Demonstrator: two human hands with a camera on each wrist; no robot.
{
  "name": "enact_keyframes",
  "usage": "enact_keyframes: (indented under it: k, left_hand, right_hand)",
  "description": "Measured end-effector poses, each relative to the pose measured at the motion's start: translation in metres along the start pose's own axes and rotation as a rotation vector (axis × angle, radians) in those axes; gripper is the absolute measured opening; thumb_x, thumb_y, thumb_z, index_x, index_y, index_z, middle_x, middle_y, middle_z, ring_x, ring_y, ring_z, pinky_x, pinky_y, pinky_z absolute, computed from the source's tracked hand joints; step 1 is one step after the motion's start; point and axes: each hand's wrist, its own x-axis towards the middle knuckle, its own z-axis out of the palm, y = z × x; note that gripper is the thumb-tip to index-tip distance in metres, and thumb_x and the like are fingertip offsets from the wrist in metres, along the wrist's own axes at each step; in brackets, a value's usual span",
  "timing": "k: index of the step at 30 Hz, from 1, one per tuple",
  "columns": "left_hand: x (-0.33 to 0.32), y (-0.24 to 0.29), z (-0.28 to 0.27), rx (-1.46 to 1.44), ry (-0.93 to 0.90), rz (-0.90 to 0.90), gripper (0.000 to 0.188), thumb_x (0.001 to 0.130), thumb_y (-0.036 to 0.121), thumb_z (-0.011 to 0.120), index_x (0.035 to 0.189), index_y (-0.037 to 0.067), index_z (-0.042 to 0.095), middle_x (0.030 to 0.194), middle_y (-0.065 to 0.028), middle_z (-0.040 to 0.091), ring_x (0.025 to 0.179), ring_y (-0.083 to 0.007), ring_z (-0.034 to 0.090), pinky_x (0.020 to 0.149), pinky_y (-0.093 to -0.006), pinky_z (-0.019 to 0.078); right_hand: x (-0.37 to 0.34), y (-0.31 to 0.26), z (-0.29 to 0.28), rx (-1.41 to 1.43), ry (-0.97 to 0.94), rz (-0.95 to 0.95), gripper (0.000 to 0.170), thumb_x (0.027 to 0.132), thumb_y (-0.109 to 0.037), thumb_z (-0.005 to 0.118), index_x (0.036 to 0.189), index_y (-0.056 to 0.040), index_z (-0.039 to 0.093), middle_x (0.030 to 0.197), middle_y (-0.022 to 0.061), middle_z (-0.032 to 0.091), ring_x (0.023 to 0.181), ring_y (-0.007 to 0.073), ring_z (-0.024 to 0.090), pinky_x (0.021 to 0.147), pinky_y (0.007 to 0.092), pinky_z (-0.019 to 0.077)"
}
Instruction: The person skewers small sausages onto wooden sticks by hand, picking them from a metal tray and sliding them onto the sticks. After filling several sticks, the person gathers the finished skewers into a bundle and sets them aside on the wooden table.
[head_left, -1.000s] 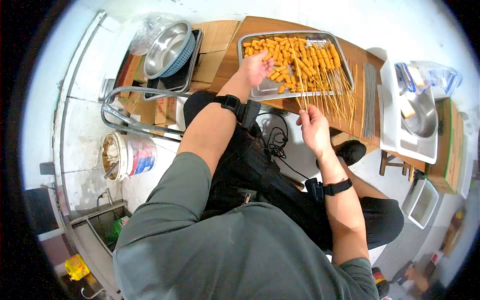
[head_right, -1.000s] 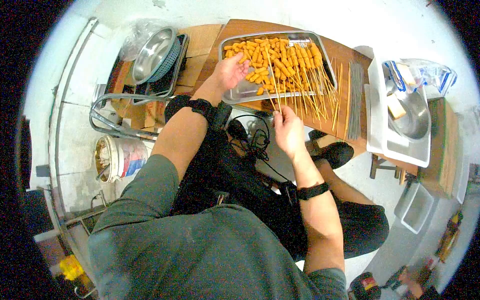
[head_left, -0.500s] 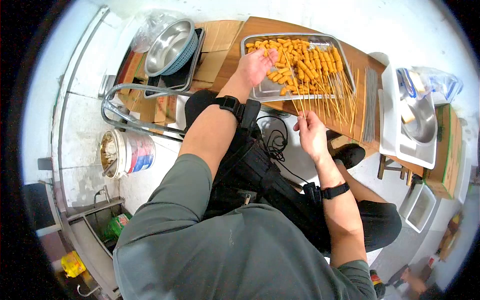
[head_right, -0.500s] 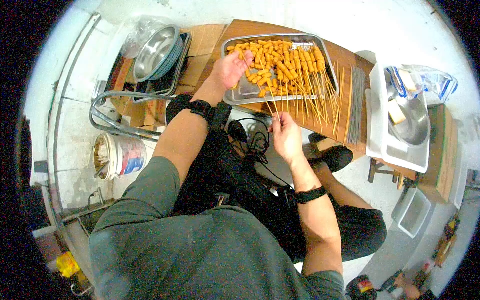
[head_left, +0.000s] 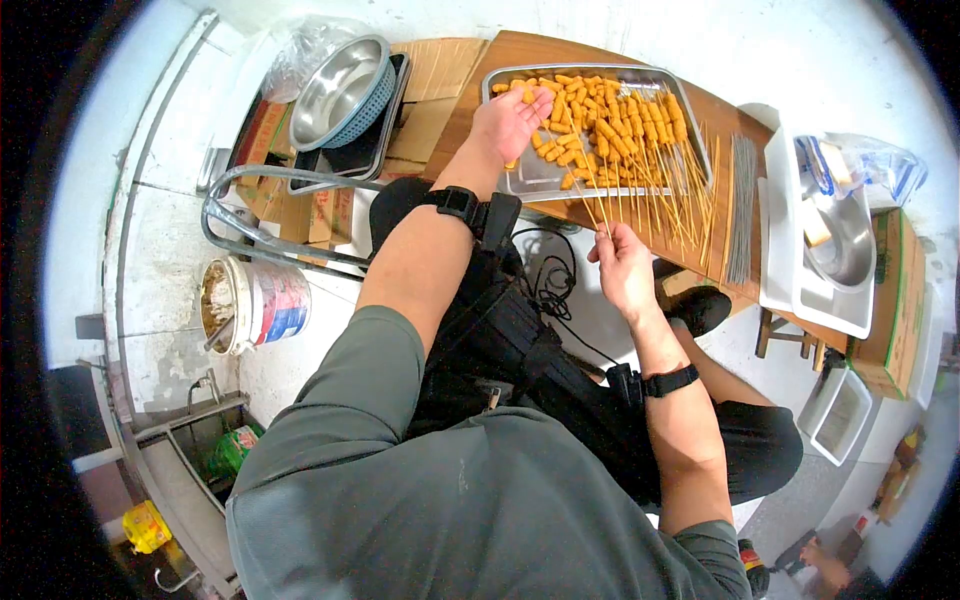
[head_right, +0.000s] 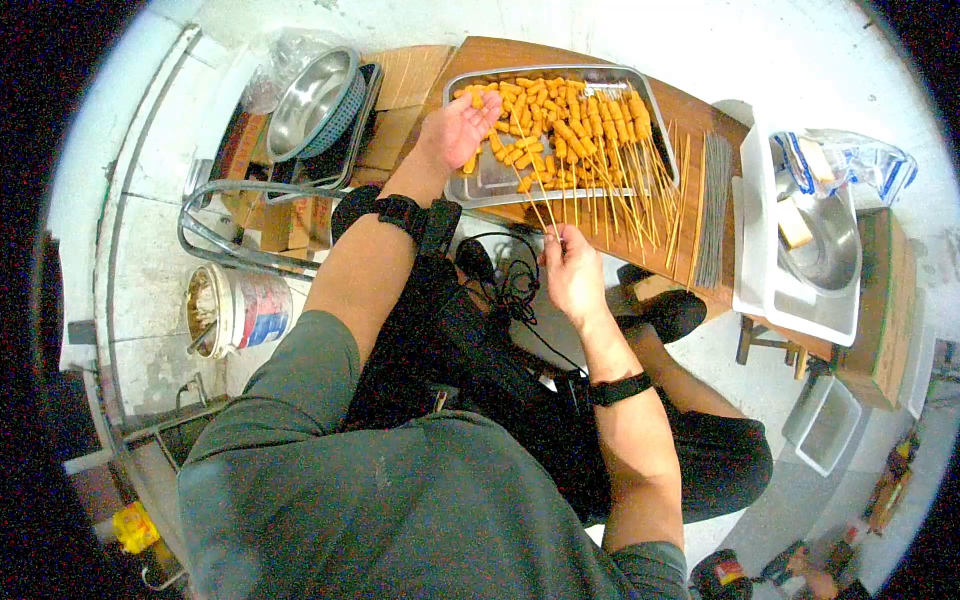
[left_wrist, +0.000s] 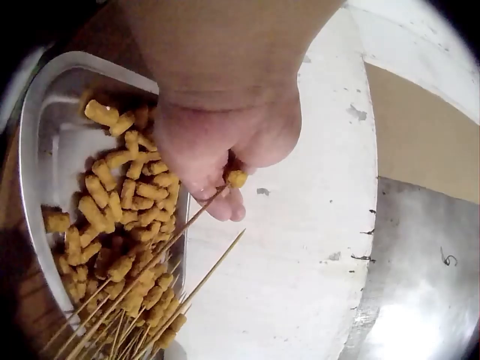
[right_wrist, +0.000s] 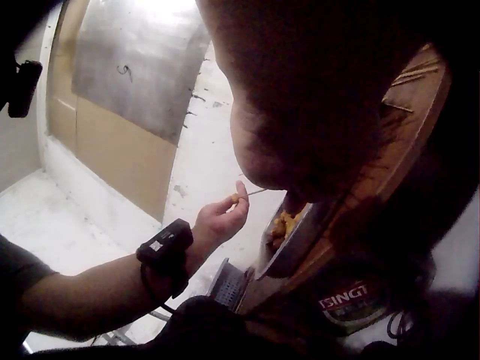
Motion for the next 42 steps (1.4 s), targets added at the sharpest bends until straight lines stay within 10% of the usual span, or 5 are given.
enact_keyframes:
  k: [2,26,30,36,42]
  left_hand:
    - [-0.001,0.001,0.001,0.007,-0.001,-0.002,0.029,0.1,0.017,0.044,0.118,-0.007,0.044,0.114,-0.0194,0.056,0.107,-0.0282,0.058,0.096,-0.0397,0.0488]
    - [-0.027,-0.043,0.007,0.199,-0.366,-0.285,0.024,0.096,0.021,0.053,0.11,0.002,0.056,0.108,-0.0154,0.064,0.102,-0.0276,0.062,0.092,-0.0405,0.0489]
    - [-0.025,-0.041,0.018,0.689,-0.169,-0.239,0.033,0.095,0.031,0.053,0.106,0.001,0.062,0.103,-0.0158,0.067,0.103,-0.0304,0.063,0.085,-0.0412,0.0516]
    - [-0.029,-0.012,0.003,2.642,-0.105,0.228,0.035,0.085,0.039,0.057,0.093,0.009,0.073,0.103,-0.0122,0.07,0.101,-0.0323,0.061,0.09,-0.0477,0.0431]
    - [-0.022,-0.025,-0.003,2.679,-0.22,0.027,0.025,0.087,0.018,0.051,0.1,0.01,0.071,0.108,-0.01,0.069,0.106,-0.0265,0.062,0.091,-0.0454,0.0425]
  right_hand:
    - [0.001,0.0,-0.001,-0.015,-0.02,0.012,0.024,0.096,-0.021,0.051,0.101,0.0002,0.061,0.069,0.013,0.065,0.066,0.0247,0.065,0.065,0.0356,0.0506]
    - [0.009,0.0,-0.003,-0.035,0.103,-0.017,0.021,0.096,-0.019,0.052,0.094,-0.001,0.061,0.067,0.0056,0.063,0.058,0.0126,0.056,0.057,0.0291,0.0456]
    - [0.012,0.001,-0.011,-0.012,0.115,0.032,0.02,0.095,-0.019,0.053,0.097,-0.0004,0.062,0.068,0.014,0.065,0.064,0.0256,0.065,0.064,0.0363,0.0508]
    - [0.015,0.006,-0.017,0.027,0.144,0.042,0.02,0.095,-0.019,0.054,0.096,-0.0006,0.061,0.069,0.0114,0.066,0.065,0.0216,0.065,0.065,0.0341,0.0509]
    - [0.014,0.004,-0.018,0.044,0.128,0.046,0.02,0.095,-0.019,0.054,0.097,-0.0007,0.061,0.068,0.0106,0.066,0.064,0.0191,0.064,0.064,0.0327,0.0505]
